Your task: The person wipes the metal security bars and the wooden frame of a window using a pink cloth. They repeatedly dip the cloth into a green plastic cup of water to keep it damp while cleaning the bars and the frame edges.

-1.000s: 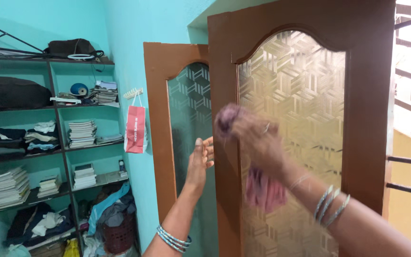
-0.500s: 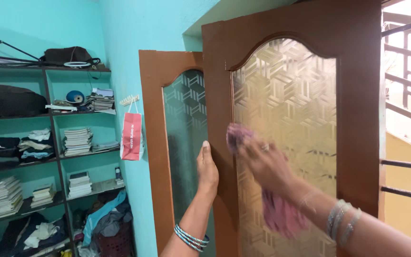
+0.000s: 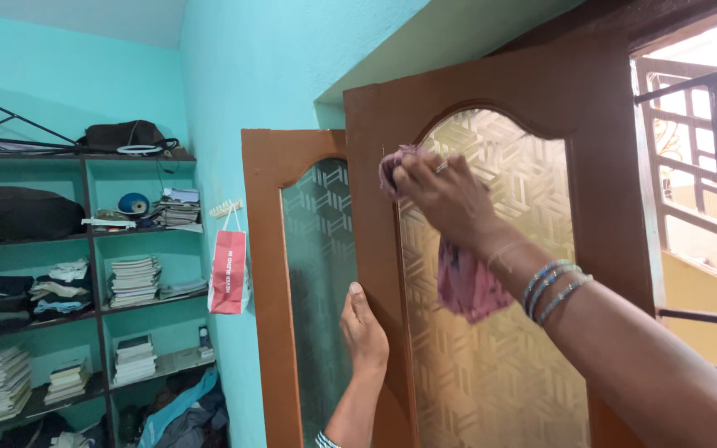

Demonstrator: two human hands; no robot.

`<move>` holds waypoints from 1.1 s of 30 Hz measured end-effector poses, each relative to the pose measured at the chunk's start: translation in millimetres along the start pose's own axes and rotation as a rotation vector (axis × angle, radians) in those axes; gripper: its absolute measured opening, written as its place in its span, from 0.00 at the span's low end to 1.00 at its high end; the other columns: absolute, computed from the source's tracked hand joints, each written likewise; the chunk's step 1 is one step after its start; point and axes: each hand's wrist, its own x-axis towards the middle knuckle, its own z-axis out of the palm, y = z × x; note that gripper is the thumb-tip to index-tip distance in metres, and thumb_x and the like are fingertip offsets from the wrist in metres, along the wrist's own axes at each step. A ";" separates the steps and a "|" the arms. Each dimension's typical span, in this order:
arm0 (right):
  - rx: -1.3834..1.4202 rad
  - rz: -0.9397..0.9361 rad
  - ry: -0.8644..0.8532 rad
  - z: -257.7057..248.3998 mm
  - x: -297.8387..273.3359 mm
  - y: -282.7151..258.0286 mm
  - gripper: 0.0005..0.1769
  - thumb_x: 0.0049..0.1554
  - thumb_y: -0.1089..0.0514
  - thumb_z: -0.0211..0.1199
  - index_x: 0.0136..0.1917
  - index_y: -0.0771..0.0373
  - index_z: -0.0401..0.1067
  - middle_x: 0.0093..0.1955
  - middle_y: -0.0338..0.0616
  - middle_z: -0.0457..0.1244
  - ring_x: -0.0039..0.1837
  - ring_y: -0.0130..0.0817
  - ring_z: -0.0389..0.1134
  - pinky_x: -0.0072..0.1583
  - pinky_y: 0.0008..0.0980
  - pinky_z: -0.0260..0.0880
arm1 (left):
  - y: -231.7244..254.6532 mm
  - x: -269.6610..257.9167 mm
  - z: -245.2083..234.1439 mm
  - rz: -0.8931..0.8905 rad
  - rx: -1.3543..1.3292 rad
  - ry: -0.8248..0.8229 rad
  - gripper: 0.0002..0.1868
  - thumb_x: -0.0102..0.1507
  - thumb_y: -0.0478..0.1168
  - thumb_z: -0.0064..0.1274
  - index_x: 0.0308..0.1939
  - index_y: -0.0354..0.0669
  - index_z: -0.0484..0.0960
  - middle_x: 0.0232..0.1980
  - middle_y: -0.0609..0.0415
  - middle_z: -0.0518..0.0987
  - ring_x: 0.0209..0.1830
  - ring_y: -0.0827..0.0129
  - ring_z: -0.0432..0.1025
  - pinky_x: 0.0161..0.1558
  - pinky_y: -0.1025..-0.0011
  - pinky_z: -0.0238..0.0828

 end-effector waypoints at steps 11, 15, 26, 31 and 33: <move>-0.367 -0.112 0.021 -29.7 0.6 100.1 0.14 0.58 0.56 0.59 0.59 0.53 0.71 0.57 0.37 0.65 0.61 0.34 0.69 0.52 0.42 0.61 | 9.5 -2.5 0.2 0.047 0.074 0.055 0.36 0.71 0.61 0.29 0.54 0.32 0.81 0.50 0.42 0.84 0.51 0.53 0.77 0.55 0.61 0.70; -0.482 -0.052 -0.063 -46.9 -15.4 88.0 0.13 0.59 0.55 0.58 0.57 0.57 0.71 0.54 0.39 0.66 0.62 0.37 0.68 0.60 0.40 0.65 | 15.8 -6.6 -3.8 0.026 0.054 0.016 0.37 0.71 0.62 0.28 0.54 0.33 0.81 0.50 0.42 0.85 0.52 0.52 0.78 0.54 0.61 0.71; -0.341 0.204 -0.026 10.1 27.0 53.2 0.09 0.56 0.63 0.59 0.50 0.69 0.70 0.52 0.57 0.63 0.44 0.43 0.70 0.49 0.38 0.73 | 15.3 -8.0 0.7 -0.019 0.175 0.069 0.38 0.70 0.64 0.25 0.56 0.38 0.81 0.51 0.43 0.85 0.54 0.48 0.77 0.54 0.58 0.71; -0.070 -0.007 -0.116 -1.4 7.3 28.3 0.14 0.54 0.62 0.58 0.54 0.63 0.71 0.60 0.53 0.62 0.52 0.44 0.69 0.57 0.43 0.70 | 16.0 -8.4 0.1 -0.032 0.172 0.049 0.38 0.70 0.64 0.25 0.56 0.38 0.81 0.52 0.43 0.85 0.54 0.48 0.77 0.55 0.58 0.70; -0.052 -0.143 -0.052 -8.3 3.5 33.8 0.21 0.53 0.59 0.58 0.61 0.58 0.70 0.64 0.43 0.60 0.63 0.39 0.67 0.57 0.44 0.67 | 14.6 -8.3 1.4 -0.085 0.218 0.042 0.38 0.70 0.64 0.24 0.55 0.38 0.81 0.51 0.43 0.85 0.54 0.47 0.76 0.55 0.57 0.70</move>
